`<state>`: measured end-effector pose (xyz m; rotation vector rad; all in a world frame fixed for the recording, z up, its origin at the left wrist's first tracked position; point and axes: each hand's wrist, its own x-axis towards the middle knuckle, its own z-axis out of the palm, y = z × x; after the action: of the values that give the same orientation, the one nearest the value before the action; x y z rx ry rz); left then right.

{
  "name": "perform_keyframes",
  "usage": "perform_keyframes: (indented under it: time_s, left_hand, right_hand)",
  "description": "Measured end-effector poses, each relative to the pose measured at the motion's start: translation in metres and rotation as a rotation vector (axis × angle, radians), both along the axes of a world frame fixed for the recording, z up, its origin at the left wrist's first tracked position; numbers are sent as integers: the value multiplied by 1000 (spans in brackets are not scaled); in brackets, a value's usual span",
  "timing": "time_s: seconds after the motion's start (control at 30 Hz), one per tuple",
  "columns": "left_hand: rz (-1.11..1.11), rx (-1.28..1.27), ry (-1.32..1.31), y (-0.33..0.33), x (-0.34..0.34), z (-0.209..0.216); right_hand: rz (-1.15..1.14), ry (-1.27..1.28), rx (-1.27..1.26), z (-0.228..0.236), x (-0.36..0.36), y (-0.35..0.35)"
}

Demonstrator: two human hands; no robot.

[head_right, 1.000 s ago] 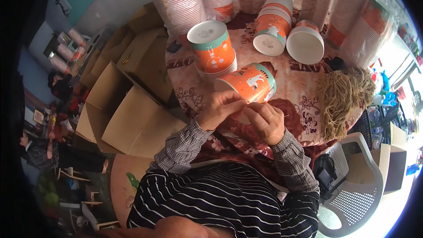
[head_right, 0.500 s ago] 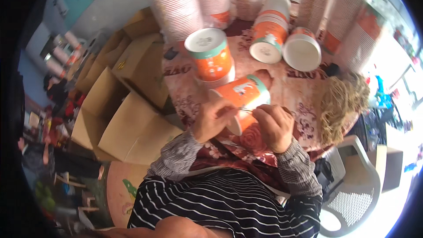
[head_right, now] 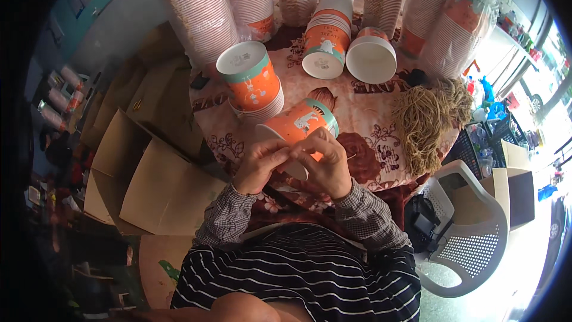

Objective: Thread string through holes in paper cups and stack them.

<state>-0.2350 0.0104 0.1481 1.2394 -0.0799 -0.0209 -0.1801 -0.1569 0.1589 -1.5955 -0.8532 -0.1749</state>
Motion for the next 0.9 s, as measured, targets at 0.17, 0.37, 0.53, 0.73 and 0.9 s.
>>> perform_keyframes:
  time_s: [0.17, 0.37, 0.53, 0.73, 0.9]
  left_hand:
    - [6, 57, -49, -5, -3, 12]
    - [25, 292, -71, -3, 6, 1]
    - [133, 52, 12, -6, 7, -4]
    - [196, 29, -124, -11, 7, -9]
    - [261, 38, -130, -15, 1, -8]
  right_hand:
    - [168, 552, 294, -11, -4, 3]
    - [231, 811, 370, -23, 1, 0]
    - [103, 651, 383, -22, -12, 7]
    - [-101, 319, 163, -28, -9, 9]
    - [-222, -63, -2, -19, -11, 8]
